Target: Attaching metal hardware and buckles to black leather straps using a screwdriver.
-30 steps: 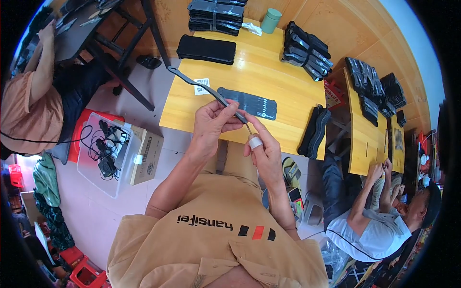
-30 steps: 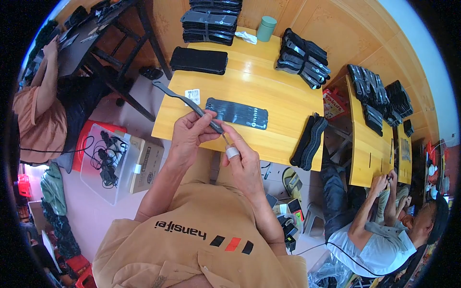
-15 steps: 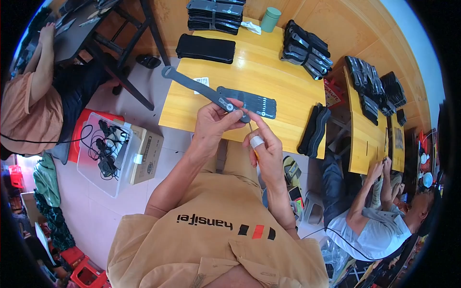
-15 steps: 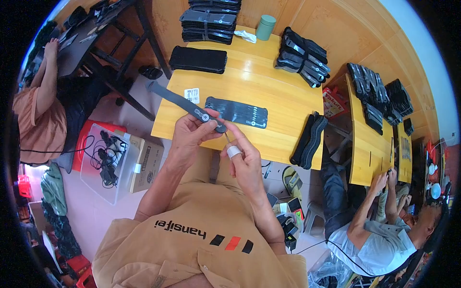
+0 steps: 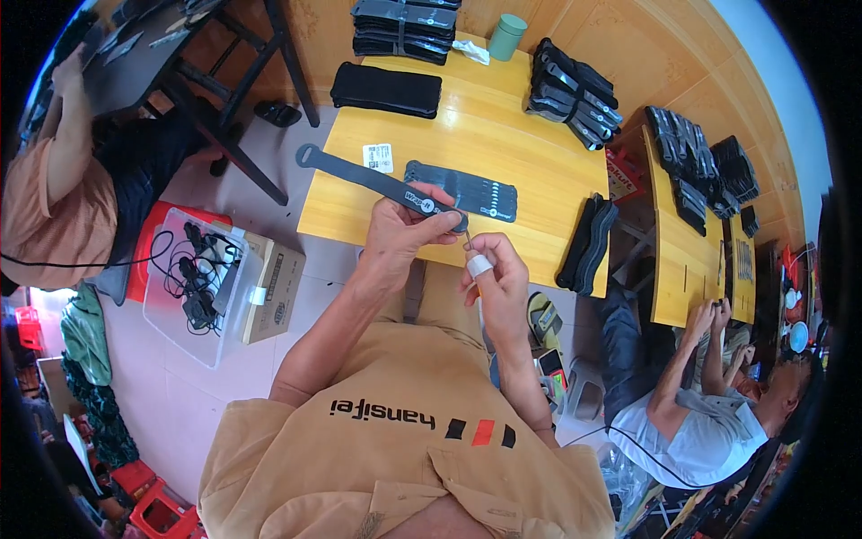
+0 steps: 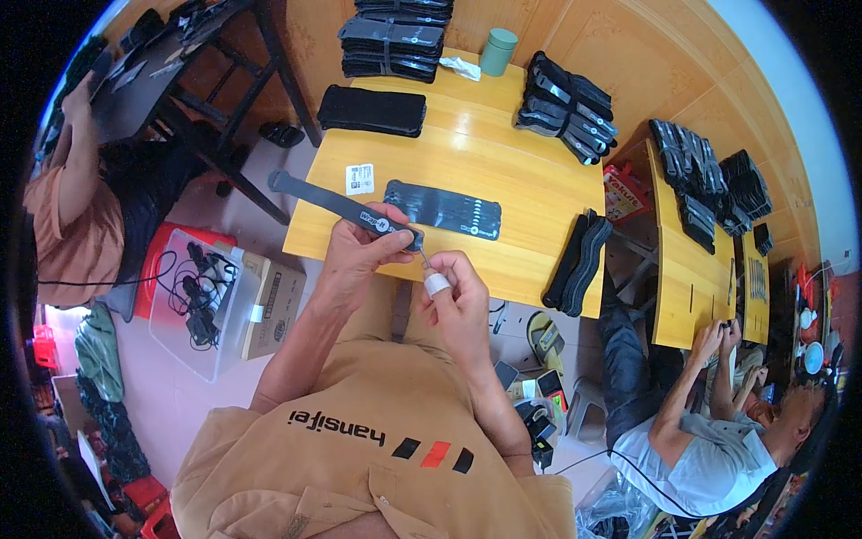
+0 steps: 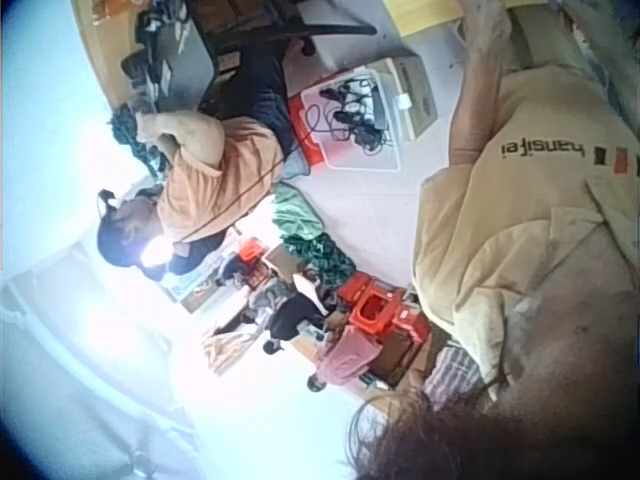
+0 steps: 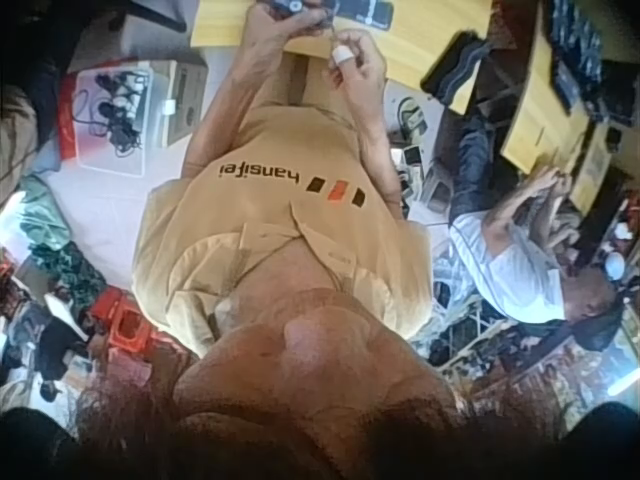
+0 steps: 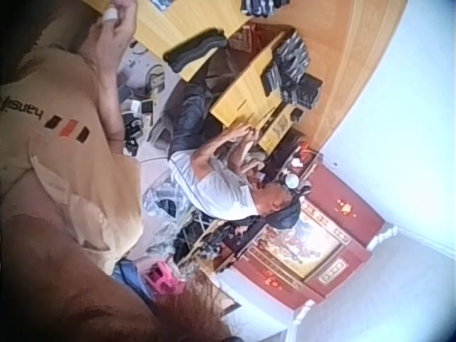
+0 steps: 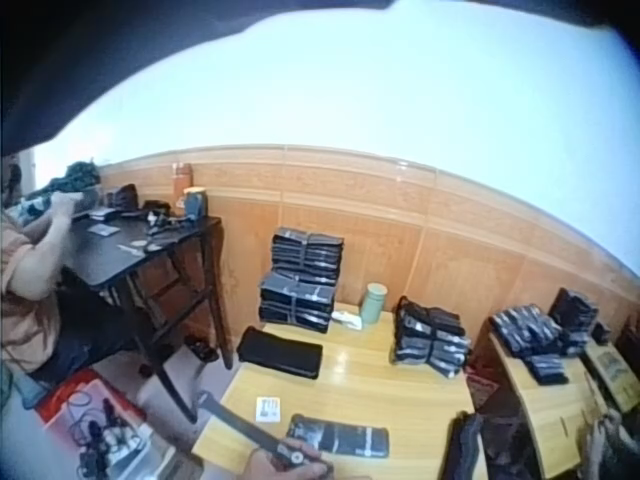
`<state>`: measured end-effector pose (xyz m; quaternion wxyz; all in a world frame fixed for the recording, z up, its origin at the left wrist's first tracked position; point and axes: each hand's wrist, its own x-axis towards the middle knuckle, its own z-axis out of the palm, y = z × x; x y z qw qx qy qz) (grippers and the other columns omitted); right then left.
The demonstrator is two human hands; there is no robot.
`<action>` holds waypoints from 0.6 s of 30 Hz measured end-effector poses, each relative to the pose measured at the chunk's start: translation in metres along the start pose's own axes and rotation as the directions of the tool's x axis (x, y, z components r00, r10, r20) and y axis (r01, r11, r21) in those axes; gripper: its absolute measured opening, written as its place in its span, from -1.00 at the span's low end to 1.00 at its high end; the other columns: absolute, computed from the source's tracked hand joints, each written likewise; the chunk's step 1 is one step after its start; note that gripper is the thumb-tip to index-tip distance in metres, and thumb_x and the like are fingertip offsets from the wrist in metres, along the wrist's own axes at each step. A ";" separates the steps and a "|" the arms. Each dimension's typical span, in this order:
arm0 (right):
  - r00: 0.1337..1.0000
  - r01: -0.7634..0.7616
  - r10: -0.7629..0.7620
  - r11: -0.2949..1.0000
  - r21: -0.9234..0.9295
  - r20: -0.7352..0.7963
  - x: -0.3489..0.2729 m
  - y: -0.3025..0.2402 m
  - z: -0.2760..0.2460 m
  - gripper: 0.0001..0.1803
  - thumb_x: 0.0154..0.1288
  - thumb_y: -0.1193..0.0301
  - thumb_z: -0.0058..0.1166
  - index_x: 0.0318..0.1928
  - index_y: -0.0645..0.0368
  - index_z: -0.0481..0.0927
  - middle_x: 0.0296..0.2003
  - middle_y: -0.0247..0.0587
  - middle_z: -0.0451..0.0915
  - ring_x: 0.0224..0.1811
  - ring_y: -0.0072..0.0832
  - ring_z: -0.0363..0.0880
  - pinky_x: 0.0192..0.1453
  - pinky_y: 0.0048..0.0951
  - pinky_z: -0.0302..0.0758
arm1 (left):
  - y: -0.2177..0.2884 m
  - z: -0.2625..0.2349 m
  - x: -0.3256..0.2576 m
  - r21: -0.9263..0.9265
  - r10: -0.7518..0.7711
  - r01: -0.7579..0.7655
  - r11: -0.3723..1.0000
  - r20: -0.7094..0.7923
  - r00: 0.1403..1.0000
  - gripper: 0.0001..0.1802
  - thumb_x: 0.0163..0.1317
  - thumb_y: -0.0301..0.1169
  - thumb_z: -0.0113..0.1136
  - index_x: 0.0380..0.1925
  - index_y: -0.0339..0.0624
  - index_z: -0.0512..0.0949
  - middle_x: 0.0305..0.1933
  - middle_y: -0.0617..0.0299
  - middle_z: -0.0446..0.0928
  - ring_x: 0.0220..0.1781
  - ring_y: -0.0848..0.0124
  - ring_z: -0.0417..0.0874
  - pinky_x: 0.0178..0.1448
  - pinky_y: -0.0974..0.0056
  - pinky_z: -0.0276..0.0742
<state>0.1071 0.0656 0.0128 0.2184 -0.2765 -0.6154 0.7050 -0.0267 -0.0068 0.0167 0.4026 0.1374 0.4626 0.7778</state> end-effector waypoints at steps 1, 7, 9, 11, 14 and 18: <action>0.998 0.049 -0.051 0.996 -0.079 -0.034 0.000 0.000 0.001 -0.87 0.26 0.59 -0.15 -0.19 0.18 0.40 -0.53 -0.36 0.44 -0.65 -0.71 0.38 -0.64 -0.71 0.28 | 0.000 0.000 0.000 -0.010 -0.004 0.004 1.000 0.004 1.000 -0.75 -0.02 -0.60 0.29 -0.31 -0.27 0.49 -0.37 0.18 0.56 -0.38 0.48 0.62 -0.32 0.47 0.62; 0.981 0.164 -0.190 0.913 -0.372 -0.033 -0.003 0.000 0.002 -0.86 0.18 0.62 -0.07 -0.23 0.21 0.43 -0.58 -0.22 0.46 -0.57 -0.54 0.50 -0.53 -0.51 0.39 | -0.001 -0.001 0.002 -0.061 -0.022 0.023 0.998 0.017 1.000 -0.77 -0.04 -0.60 0.31 -0.37 -0.24 0.47 -0.41 0.23 0.53 -0.42 0.50 0.60 -0.35 0.51 0.59; 0.963 0.219 -0.267 0.860 -0.460 -0.042 -0.002 0.003 0.004 -0.84 0.15 0.63 -0.06 -0.23 0.21 0.44 -0.56 -0.16 0.47 -0.56 -0.43 0.52 -0.50 -0.46 0.41 | -0.003 -0.001 0.002 -0.048 -0.006 0.007 0.999 0.007 1.000 -0.77 -0.05 -0.60 0.32 -0.38 -0.23 0.47 -0.43 0.25 0.52 -0.43 0.52 0.59 -0.36 0.52 0.59; 0.938 0.268 -0.344 0.795 -0.544 -0.040 -0.002 0.004 0.006 -0.83 0.12 0.64 -0.05 -0.24 0.21 0.45 -0.53 -0.11 0.49 -0.55 -0.32 0.53 -0.48 -0.42 0.42 | -0.005 0.000 0.002 -0.035 0.012 -0.012 0.999 -0.006 1.000 -0.77 -0.05 -0.60 0.32 -0.39 -0.22 0.47 -0.44 0.27 0.51 -0.43 0.54 0.58 -0.36 0.53 0.58; 0.829 0.384 -0.559 0.573 -0.724 -0.002 -0.002 0.003 0.009 -0.76 0.03 0.67 -0.04 -0.24 0.20 0.47 -0.49 -0.08 0.49 -0.48 -0.18 0.53 -0.44 -0.32 0.44 | -0.007 0.000 0.001 -0.008 0.044 -0.044 0.999 -0.013 0.999 -0.77 -0.04 -0.60 0.32 -0.39 -0.22 0.47 -0.45 0.29 0.50 -0.45 0.58 0.55 -0.37 0.54 0.54; 0.791 0.331 -0.610 0.358 -0.873 0.050 -0.005 0.000 0.012 -0.72 -0.04 0.67 -0.03 -0.24 0.18 0.49 -0.51 -0.14 0.44 -0.46 -0.21 0.51 -0.45 -0.25 0.43 | -0.010 0.000 0.002 0.086 0.073 -0.072 0.994 -0.010 0.997 -0.78 -0.03 -0.60 0.31 -0.39 -0.24 0.46 -0.45 0.29 0.49 -0.45 0.59 0.53 -0.37 0.54 0.50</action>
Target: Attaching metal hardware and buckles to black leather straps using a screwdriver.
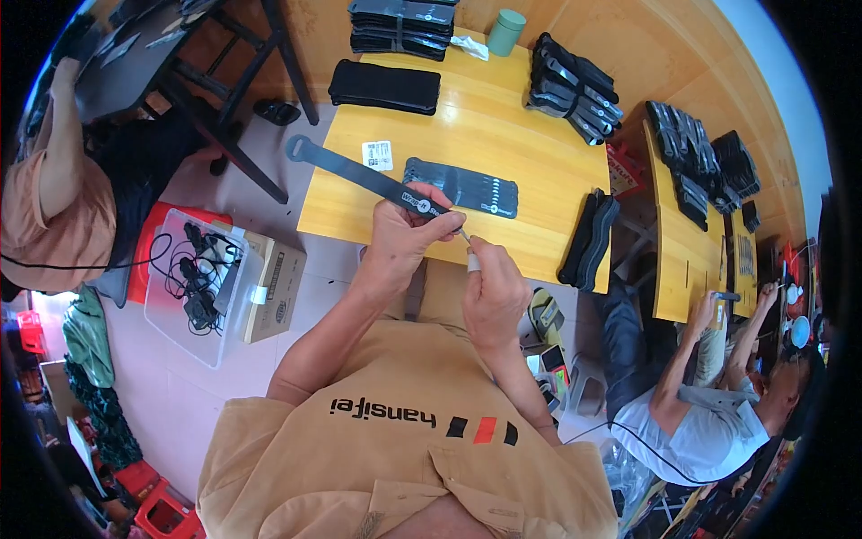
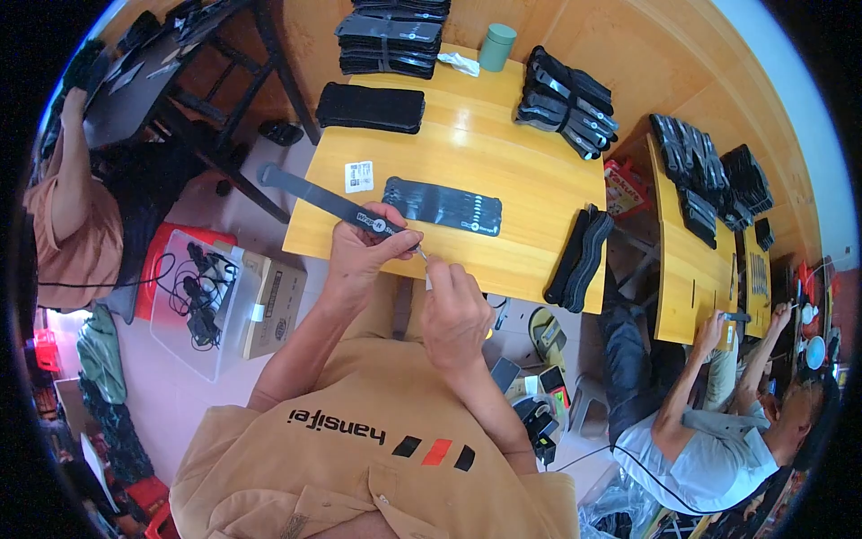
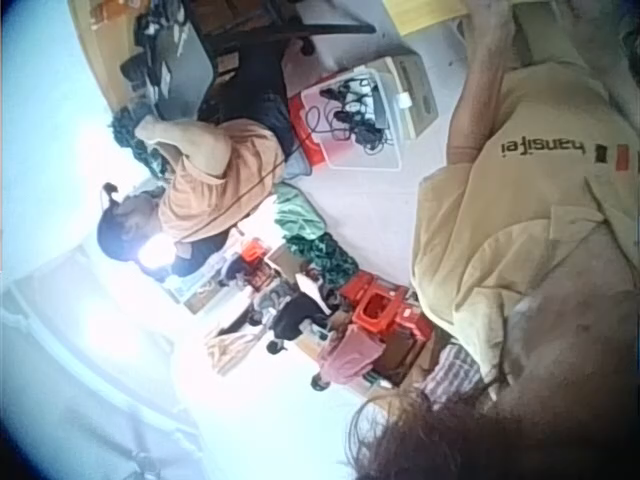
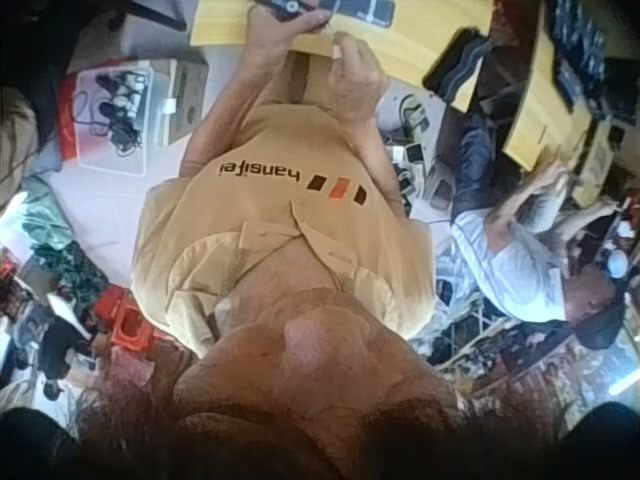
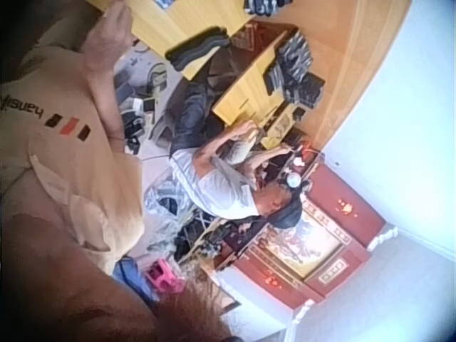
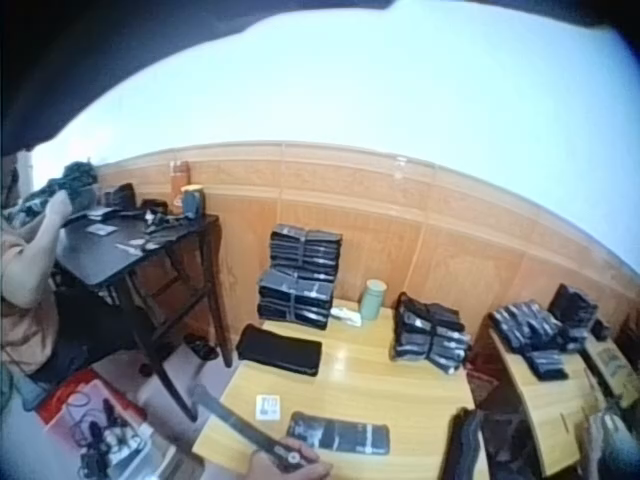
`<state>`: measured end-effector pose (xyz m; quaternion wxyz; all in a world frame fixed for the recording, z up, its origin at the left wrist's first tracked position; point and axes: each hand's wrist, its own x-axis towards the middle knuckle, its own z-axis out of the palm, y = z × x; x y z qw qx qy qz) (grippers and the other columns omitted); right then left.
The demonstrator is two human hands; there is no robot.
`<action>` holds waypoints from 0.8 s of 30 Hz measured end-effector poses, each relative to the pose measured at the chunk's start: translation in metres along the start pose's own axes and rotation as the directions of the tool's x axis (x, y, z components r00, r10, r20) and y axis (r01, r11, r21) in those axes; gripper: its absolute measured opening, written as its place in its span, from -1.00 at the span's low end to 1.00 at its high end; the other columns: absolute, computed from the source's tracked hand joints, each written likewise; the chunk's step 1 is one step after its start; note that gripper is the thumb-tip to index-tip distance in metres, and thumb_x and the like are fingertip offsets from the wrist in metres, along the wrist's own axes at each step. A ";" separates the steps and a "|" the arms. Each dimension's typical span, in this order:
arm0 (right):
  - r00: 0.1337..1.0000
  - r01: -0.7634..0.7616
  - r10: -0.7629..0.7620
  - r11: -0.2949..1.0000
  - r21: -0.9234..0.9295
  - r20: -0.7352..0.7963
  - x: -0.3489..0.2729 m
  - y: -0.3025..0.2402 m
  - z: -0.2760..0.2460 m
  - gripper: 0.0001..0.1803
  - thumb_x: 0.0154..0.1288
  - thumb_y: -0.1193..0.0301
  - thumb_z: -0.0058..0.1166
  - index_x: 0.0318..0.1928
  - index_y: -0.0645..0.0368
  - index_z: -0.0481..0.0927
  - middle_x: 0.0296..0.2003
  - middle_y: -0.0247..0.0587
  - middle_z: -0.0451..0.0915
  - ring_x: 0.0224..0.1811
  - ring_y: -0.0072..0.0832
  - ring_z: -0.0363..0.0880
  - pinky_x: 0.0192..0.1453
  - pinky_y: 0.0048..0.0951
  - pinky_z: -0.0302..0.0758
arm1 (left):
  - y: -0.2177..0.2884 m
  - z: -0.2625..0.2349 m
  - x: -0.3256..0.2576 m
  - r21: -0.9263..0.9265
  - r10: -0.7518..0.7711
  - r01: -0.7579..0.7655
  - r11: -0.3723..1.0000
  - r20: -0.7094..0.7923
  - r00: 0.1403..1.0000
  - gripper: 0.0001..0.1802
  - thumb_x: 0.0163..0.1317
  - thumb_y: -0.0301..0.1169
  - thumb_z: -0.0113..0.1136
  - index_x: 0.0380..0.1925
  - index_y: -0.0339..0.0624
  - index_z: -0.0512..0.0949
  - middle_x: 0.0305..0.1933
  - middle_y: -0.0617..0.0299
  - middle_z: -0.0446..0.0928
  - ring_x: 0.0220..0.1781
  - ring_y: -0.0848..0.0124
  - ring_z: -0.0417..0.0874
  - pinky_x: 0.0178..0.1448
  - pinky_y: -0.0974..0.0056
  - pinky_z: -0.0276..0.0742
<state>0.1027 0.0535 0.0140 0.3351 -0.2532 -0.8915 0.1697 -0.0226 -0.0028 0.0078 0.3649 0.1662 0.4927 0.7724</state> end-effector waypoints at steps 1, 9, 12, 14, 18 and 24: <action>1.000 0.001 -0.001 1.000 -0.021 0.007 0.000 0.000 0.000 -0.72 -0.04 0.66 -0.02 -0.24 0.17 0.49 -0.53 -0.14 0.42 -0.46 -0.21 0.50 -0.46 -0.23 0.43 | -0.001 0.000 0.001 0.014 0.001 -0.001 1.000 -0.001 1.000 -0.78 -0.03 -0.60 0.31 -0.39 -0.24 0.46 -0.45 0.29 0.49 -0.45 0.59 0.52 -0.36 0.54 0.49; 0.998 0.047 -0.049 0.998 0.050 0.040 -0.003 0.011 0.009 -0.75 -0.02 0.65 -0.03 -0.25 0.20 0.46 -0.54 -0.14 0.43 -0.52 -0.27 0.48 -0.48 -0.29 0.40 | -0.015 -0.010 0.006 0.030 -0.044 0.044 0.999 0.001 0.999 -0.78 -0.05 -0.59 0.33 -0.40 -0.25 0.47 -0.50 0.27 0.52 -0.49 0.54 0.57 -0.39 0.51 0.52; 0.968 -0.223 0.154 0.890 0.398 0.199 -0.008 0.025 0.018 -0.81 0.07 0.65 -0.05 -0.26 0.19 0.45 -0.56 -0.23 0.46 -0.61 -0.41 0.44 -0.55 -0.44 0.34 | -0.018 -0.015 0.008 0.039 -0.059 0.058 0.998 0.031 0.998 -0.79 -0.05 -0.57 0.33 -0.41 -0.25 0.48 -0.51 0.27 0.52 -0.50 0.54 0.56 -0.40 0.51 0.51; 0.866 -0.493 0.282 0.618 0.612 0.413 -0.005 0.032 0.016 -0.83 0.14 0.66 -0.08 -0.27 0.17 0.47 -0.57 -0.29 0.48 -0.65 -0.51 0.41 -0.60 -0.55 0.29 | -0.019 -0.018 0.009 0.050 -0.072 0.069 0.996 0.050 0.996 -0.79 -0.05 -0.56 0.33 -0.42 -0.26 0.48 -0.51 0.27 0.52 -0.51 0.54 0.56 -0.40 0.51 0.50; 0.594 -0.782 0.210 -0.079 0.619 0.777 0.002 0.036 0.013 -0.94 0.21 0.57 -0.07 -0.30 0.18 0.43 -0.59 -0.35 0.44 -0.65 -0.64 0.35 -0.60 -0.62 0.25 | -0.021 -0.016 0.010 0.038 -0.045 0.042 0.998 0.063 0.997 -0.80 -0.05 -0.55 0.33 -0.43 -0.26 0.49 -0.52 0.26 0.53 -0.52 0.55 0.55 -0.42 0.51 0.49; 0.906 -0.410 0.261 0.742 0.531 0.334 -0.006 0.028 0.022 -0.91 0.16 0.59 -0.05 -0.31 0.15 0.45 -0.59 -0.23 0.48 -0.66 -0.40 0.42 -0.60 -0.48 0.31 | -0.019 -0.015 0.009 0.149 -0.042 0.042 0.988 -0.004 0.999 -0.80 -0.05 -0.54 0.33 -0.45 -0.26 0.49 -0.52 0.26 0.52 -0.51 0.56 0.55 -0.43 0.50 0.49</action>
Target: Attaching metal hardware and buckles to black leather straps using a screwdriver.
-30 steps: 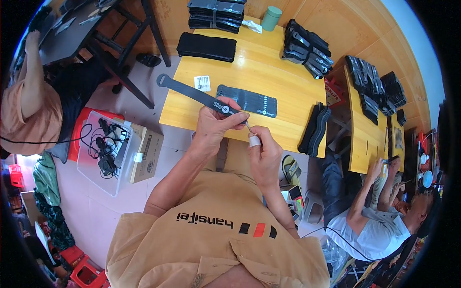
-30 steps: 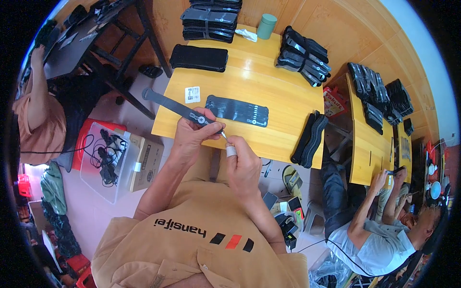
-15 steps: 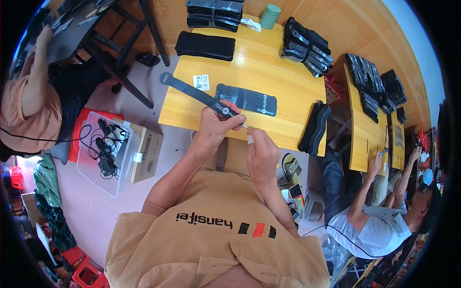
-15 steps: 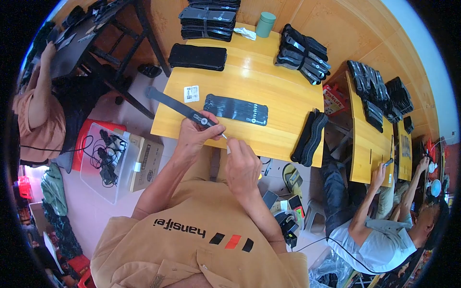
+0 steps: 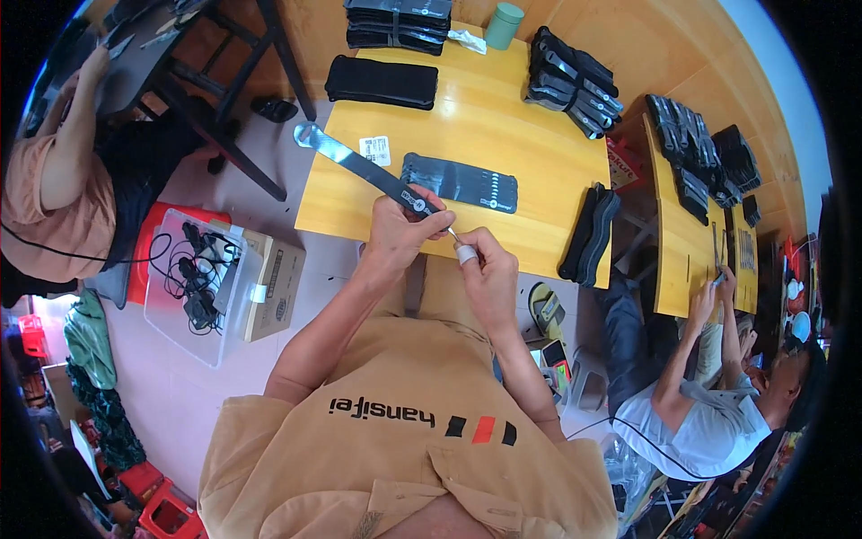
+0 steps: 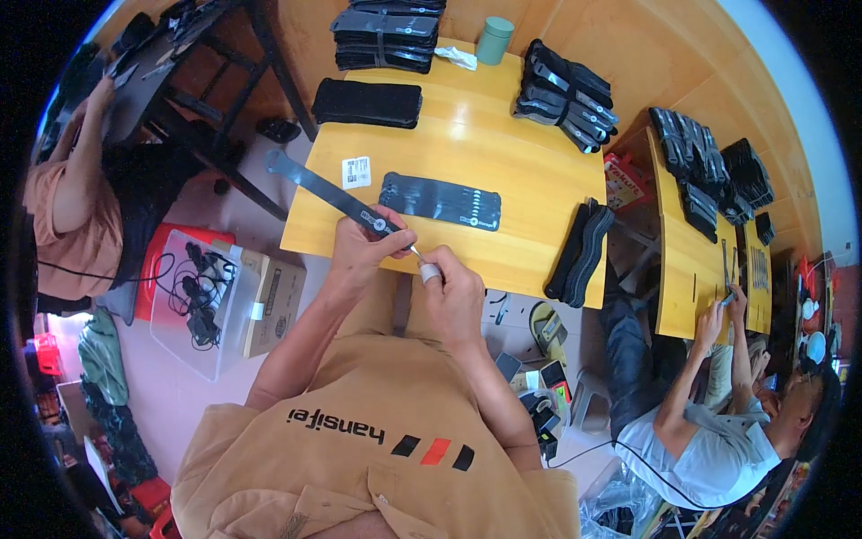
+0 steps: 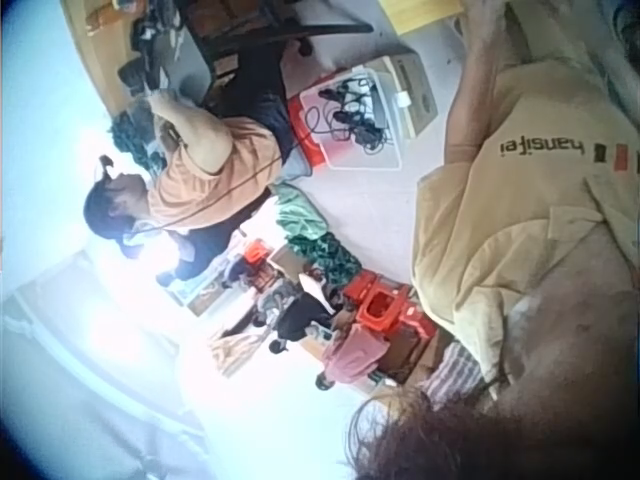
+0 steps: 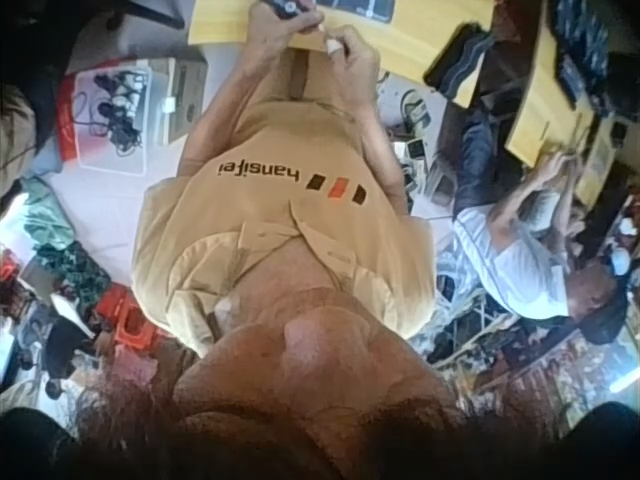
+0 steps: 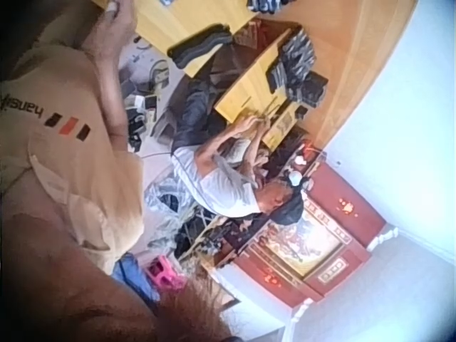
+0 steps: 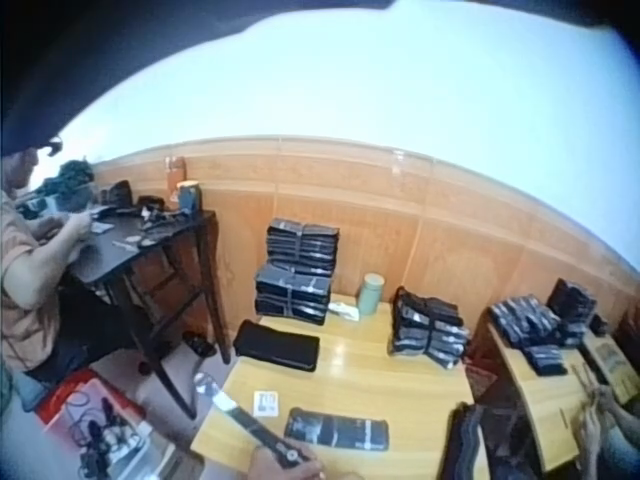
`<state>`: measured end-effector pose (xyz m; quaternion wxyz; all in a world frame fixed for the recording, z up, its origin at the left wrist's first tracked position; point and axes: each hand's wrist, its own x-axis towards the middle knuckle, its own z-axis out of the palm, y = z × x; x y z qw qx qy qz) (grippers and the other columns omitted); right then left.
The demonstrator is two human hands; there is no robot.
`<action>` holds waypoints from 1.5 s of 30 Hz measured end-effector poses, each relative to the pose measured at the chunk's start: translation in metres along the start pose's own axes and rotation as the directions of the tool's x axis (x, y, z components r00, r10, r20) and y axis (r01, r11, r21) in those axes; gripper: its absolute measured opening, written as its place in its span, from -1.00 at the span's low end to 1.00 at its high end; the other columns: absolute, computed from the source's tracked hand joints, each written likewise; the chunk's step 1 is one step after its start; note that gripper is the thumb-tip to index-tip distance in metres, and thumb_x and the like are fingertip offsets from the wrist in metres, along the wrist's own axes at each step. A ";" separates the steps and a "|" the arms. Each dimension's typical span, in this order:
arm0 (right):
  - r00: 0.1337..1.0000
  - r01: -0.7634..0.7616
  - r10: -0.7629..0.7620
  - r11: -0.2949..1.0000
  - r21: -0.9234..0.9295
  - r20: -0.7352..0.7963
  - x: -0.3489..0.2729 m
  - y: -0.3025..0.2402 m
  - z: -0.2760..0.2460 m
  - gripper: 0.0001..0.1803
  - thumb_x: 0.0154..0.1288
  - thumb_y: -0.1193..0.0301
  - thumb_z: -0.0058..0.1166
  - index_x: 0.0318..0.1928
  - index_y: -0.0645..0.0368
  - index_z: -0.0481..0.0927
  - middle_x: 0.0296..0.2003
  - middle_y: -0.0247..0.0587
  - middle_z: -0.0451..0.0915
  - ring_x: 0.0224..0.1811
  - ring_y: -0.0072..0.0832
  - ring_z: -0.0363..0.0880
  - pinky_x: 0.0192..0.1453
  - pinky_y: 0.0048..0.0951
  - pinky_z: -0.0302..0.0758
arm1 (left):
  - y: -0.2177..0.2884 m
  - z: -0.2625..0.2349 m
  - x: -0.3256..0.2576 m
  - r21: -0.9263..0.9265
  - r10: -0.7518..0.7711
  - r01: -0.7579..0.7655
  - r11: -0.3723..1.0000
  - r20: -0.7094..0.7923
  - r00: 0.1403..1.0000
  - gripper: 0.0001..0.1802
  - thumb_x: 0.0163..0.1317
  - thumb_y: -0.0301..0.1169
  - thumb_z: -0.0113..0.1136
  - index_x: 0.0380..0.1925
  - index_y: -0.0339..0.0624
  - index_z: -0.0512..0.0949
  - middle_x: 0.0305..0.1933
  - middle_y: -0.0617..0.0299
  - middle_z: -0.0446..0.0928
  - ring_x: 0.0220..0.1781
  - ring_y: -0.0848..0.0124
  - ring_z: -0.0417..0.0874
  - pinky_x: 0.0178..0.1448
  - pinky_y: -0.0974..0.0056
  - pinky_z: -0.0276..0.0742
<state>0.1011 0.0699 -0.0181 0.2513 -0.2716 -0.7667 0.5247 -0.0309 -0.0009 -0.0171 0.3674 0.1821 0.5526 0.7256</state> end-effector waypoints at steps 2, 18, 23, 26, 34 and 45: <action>0.966 0.225 -0.256 0.903 -0.366 -0.037 0.000 -0.003 0.003 -0.93 0.16 0.55 -0.02 -0.32 0.16 0.43 -0.60 -0.16 0.48 -0.63 -0.25 0.46 -0.57 -0.39 0.34 | -0.002 0.001 0.002 0.028 0.000 0.000 1.000 -0.005 1.000 -0.80 -0.05 -0.54 0.33 -0.45 -0.26 0.49 -0.51 0.26 0.52 -0.51 0.56 0.55 -0.42 0.49 0.49; 0.970 0.199 -0.234 0.919 -0.340 -0.064 -0.004 0.006 0.006 -0.68 0.09 0.72 -0.12 -0.11 0.22 0.46 -0.46 -0.16 0.51 -0.50 -0.40 0.52 -0.43 -0.45 0.44 | -0.015 -0.010 0.002 -0.013 -0.198 0.199 0.980 0.055 0.979 -0.87 0.10 -0.46 0.20 -0.42 -0.24 0.47 -0.50 0.23 0.54 -0.50 0.48 0.60 -0.42 0.47 0.54; 0.934 0.325 -0.354 0.895 -0.306 -0.046 -0.001 0.009 0.005 -0.36 -0.14 0.77 -0.19 0.02 0.01 0.48 -0.44 -0.16 0.48 -0.43 -0.11 0.50 -0.39 -0.22 0.43 | -0.002 -0.009 0.005 -0.123 -0.322 0.339 0.933 0.140 0.936 -0.74 0.29 -0.26 -0.04 -0.38 -0.25 0.48 -0.47 0.19 0.56 -0.49 0.45 0.63 -0.42 0.46 0.54; 0.934 0.344 -0.358 0.874 -0.344 0.026 -0.002 0.008 0.001 -0.31 -0.10 0.75 -0.15 0.12 -0.04 0.44 -0.47 -0.18 0.47 -0.46 -0.15 0.50 -0.42 -0.25 0.43 | -0.001 -0.010 0.006 -0.014 -0.354 0.357 0.934 0.093 0.931 -0.62 0.31 -0.16 -0.10 -0.42 -0.26 0.50 -0.51 0.16 0.56 -0.54 0.44 0.61 -0.47 0.45 0.52; 0.977 0.215 -0.215 0.973 -0.086 0.008 -0.004 0.007 0.001 -0.53 0.15 0.64 -0.14 0.09 0.06 0.48 -0.56 -0.24 0.47 -0.60 -0.52 0.40 -0.48 -0.52 0.37 | 0.013 -0.010 0.003 0.236 -0.400 0.352 0.906 0.207 0.893 -0.57 0.29 -0.15 -0.06 -0.54 -0.30 0.52 -0.60 0.18 0.53 -0.61 0.49 0.55 -0.53 0.49 0.45; 0.904 -0.400 0.268 0.804 0.440 0.333 -0.006 -0.024 -0.015 -0.58 0.28 0.56 -0.22 0.14 0.10 0.42 -0.65 -0.50 0.24 -0.64 -0.79 0.09 -0.60 -0.74 0.05 | 0.026 -0.005 -0.026 0.609 0.093 -0.243 0.755 0.267 0.959 -0.76 0.16 -0.32 0.15 -0.50 -0.31 0.54 -0.64 0.11 0.49 -0.63 0.38 0.54 -0.56 0.30 0.34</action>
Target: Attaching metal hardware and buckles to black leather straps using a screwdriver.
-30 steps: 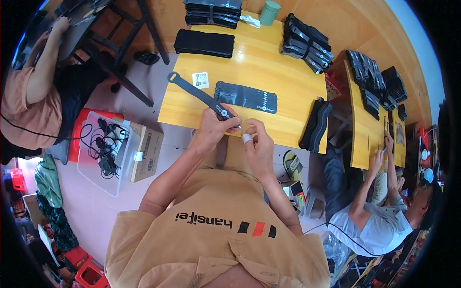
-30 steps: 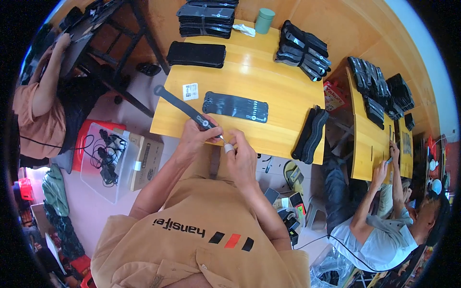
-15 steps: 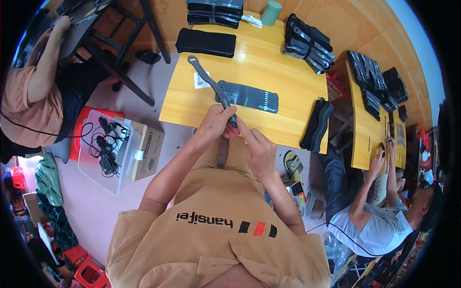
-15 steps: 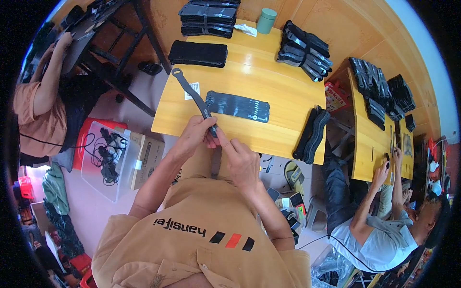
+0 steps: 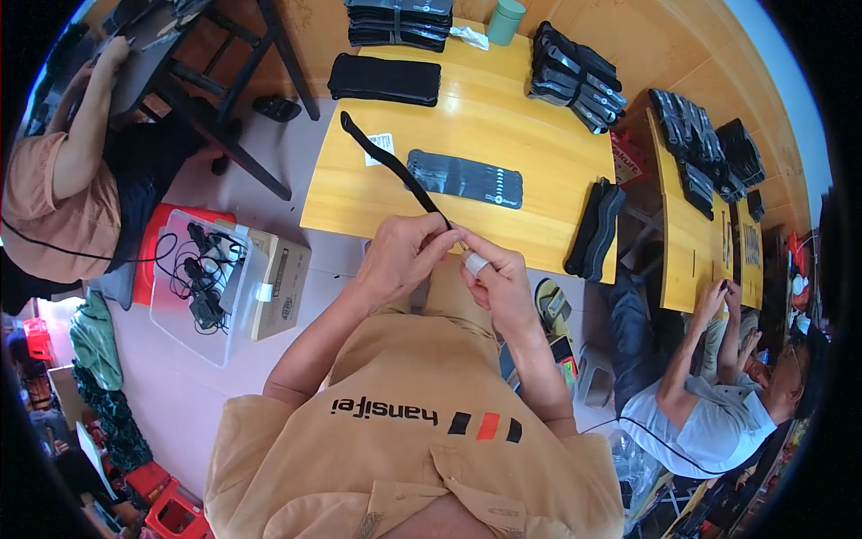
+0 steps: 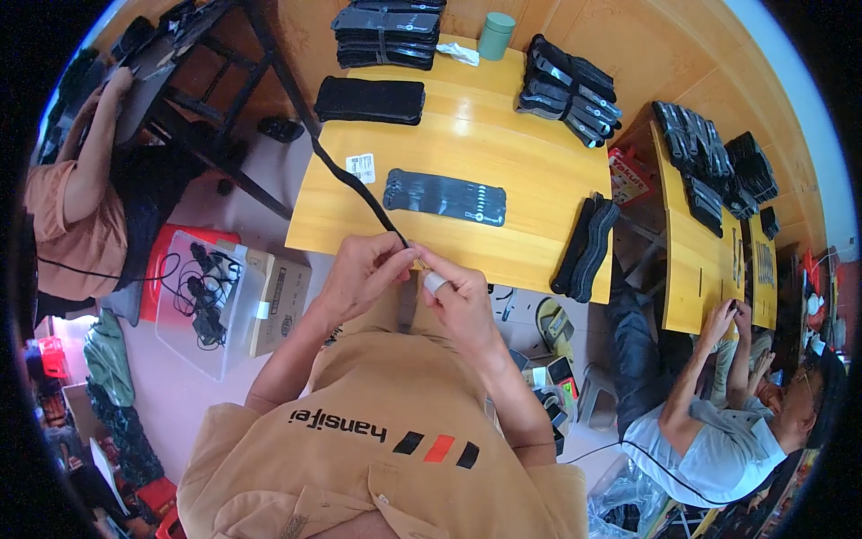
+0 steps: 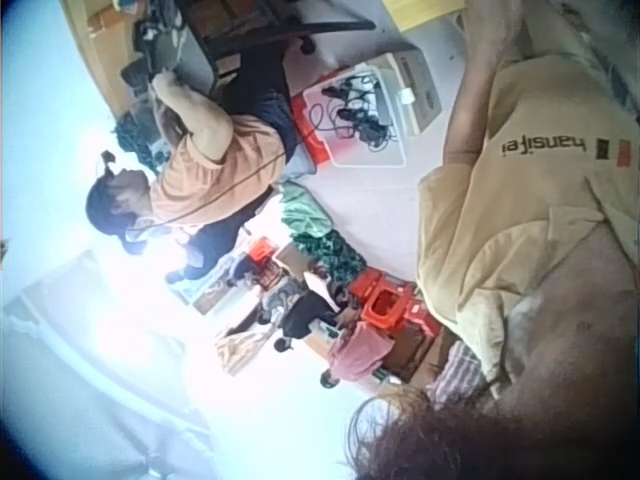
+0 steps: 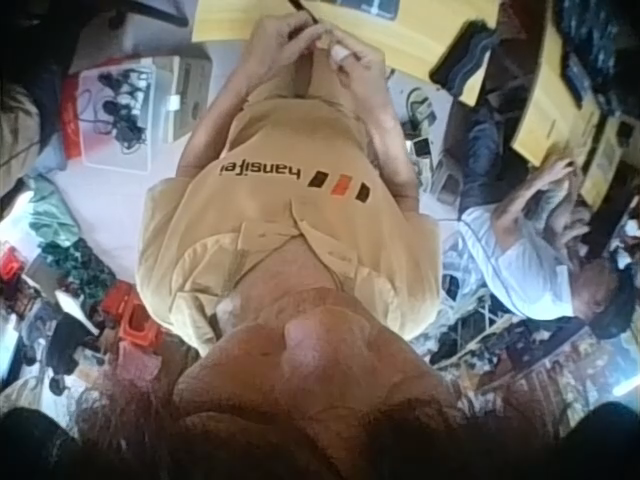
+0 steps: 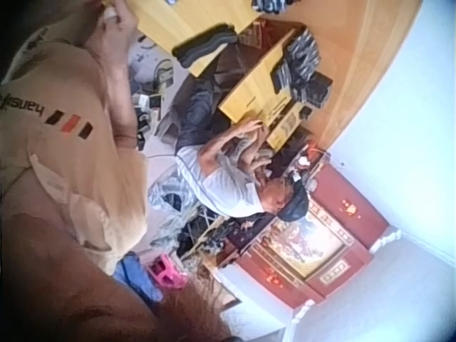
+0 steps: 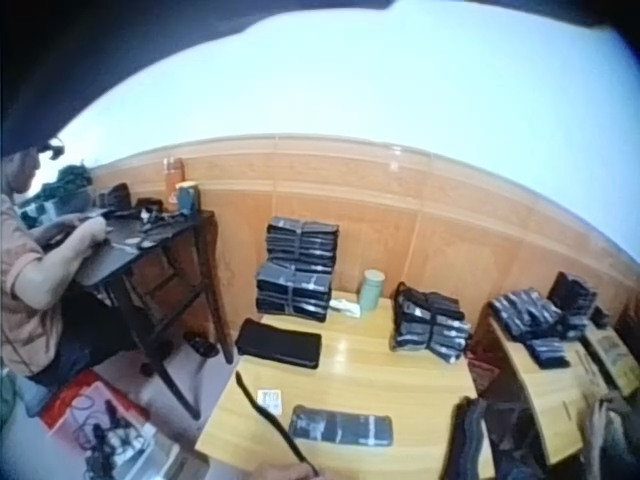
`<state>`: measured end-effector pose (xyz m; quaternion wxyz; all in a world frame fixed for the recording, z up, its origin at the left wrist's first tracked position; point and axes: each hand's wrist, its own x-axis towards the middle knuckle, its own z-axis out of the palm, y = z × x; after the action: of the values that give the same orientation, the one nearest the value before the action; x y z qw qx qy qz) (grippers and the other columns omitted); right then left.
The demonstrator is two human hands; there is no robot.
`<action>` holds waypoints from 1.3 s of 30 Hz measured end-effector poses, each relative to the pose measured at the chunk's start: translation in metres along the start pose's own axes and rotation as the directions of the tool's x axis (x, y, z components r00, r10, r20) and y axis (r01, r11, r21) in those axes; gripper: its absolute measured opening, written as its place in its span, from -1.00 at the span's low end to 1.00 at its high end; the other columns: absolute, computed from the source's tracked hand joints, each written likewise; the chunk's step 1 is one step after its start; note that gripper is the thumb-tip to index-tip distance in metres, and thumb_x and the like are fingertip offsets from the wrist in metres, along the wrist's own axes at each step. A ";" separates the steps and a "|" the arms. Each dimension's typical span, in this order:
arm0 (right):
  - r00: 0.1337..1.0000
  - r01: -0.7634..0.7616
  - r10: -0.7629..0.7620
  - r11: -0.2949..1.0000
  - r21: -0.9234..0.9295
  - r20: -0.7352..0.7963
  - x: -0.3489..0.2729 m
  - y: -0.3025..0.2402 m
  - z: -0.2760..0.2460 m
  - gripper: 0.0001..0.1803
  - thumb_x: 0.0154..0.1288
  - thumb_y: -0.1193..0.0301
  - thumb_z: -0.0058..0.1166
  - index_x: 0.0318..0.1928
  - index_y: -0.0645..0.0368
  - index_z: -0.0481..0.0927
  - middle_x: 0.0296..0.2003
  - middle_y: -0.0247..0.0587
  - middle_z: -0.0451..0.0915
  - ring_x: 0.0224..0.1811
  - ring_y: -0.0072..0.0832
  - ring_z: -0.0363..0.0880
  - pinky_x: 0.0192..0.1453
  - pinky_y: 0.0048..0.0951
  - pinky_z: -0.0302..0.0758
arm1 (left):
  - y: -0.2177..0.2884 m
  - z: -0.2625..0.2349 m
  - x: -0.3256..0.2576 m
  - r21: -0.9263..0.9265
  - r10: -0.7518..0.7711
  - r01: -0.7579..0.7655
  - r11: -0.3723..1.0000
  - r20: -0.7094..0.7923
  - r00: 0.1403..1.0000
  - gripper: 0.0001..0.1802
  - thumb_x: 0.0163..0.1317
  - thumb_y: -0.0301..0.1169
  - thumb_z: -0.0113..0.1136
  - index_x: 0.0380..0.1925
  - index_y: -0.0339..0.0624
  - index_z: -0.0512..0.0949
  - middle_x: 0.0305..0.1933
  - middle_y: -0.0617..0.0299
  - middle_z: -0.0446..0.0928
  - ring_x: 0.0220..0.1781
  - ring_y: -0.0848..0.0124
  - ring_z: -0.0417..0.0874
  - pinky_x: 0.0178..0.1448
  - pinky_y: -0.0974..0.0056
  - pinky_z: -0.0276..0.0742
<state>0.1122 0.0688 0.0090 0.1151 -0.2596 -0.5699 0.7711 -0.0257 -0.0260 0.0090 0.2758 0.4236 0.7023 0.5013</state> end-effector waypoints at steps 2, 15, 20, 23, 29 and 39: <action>0.999 -0.048 0.048 0.998 0.037 0.003 -0.001 -0.003 -0.001 -0.57 0.27 0.56 -0.22 0.15 0.08 0.42 -0.66 -0.51 0.22 -0.67 -0.80 0.04 -0.63 -0.75 0.00 | 0.004 -0.002 0.000 0.111 0.066 -0.066 0.992 0.005 0.998 -0.79 0.15 -0.34 0.14 -0.50 -0.29 0.53 -0.63 0.05 0.48 -0.63 0.27 0.54 -0.55 0.25 0.34; 0.957 -0.271 0.239 0.939 0.211 0.167 -0.007 -0.013 -0.014 -0.52 0.21 0.59 -0.25 0.15 0.06 0.42 -0.64 -0.50 0.22 -0.72 -0.79 0.00 -0.71 -0.73 -0.06 | 0.001 -0.010 0.003 0.275 0.429 -0.450 0.850 0.138 0.893 -0.81 0.09 -0.46 0.09 -0.63 -0.27 0.38 -0.66 0.05 0.38 -0.61 0.12 0.43 -0.56 0.16 0.27; 0.884 -0.464 0.392 0.801 0.379 0.254 -0.005 -0.016 -0.017 -0.55 0.24 0.54 -0.19 0.15 0.06 0.41 -0.64 -0.50 0.22 -0.72 -0.78 -0.01 -0.71 -0.73 -0.05 | -0.006 -0.008 -0.001 0.233 0.460 -0.470 0.852 0.098 0.882 -0.83 0.06 -0.50 0.11 -0.65 -0.27 0.38 -0.68 0.09 0.35 -0.65 0.17 0.41 -0.57 0.21 0.26; 0.912 -0.403 0.350 0.863 0.305 0.215 -0.008 -0.020 -0.010 -0.59 0.27 0.51 -0.16 0.14 0.06 0.43 -0.64 -0.51 0.20 -0.72 -0.79 -0.01 -0.70 -0.73 -0.05 | -0.002 -0.006 -0.005 0.263 0.471 -0.473 0.841 0.074 0.879 -0.87 0.04 -0.54 0.14 -0.61 -0.27 0.41 -0.65 0.10 0.39 -0.64 0.21 0.44 -0.56 0.26 0.29; 0.994 -0.060 0.045 0.986 0.157 0.096 -0.010 -0.008 0.004 -0.60 0.30 0.54 -0.17 0.13 0.05 0.44 -0.65 -0.51 0.24 -0.70 -0.80 0.04 -0.66 -0.74 0.01 | 0.007 -0.005 -0.011 0.140 0.312 -0.289 0.947 -0.187 0.931 -0.85 -0.01 -0.49 0.28 -0.49 -0.29 0.48 -0.60 0.10 0.47 -0.58 0.32 0.54 -0.48 0.35 0.44; 0.953 0.282 -0.302 0.916 -0.284 -0.026 -0.005 0.003 0.018 -0.47 0.15 0.76 -0.24 0.11 0.09 0.46 -0.50 -0.36 0.45 -0.56 -0.69 0.29 -0.47 -0.67 0.31 | 0.010 0.002 -0.017 -0.156 0.051 -0.104 0.982 -0.309 0.950 -0.85 -0.01 -0.56 0.24 -0.43 -0.40 0.51 -0.47 0.14 0.59 -0.44 0.50 0.61 -0.30 0.42 0.54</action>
<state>0.1073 0.0504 0.0117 0.2111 -0.2117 -0.7002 0.6484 -0.0130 -0.0385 0.0168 0.1799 0.3439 0.6734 0.6292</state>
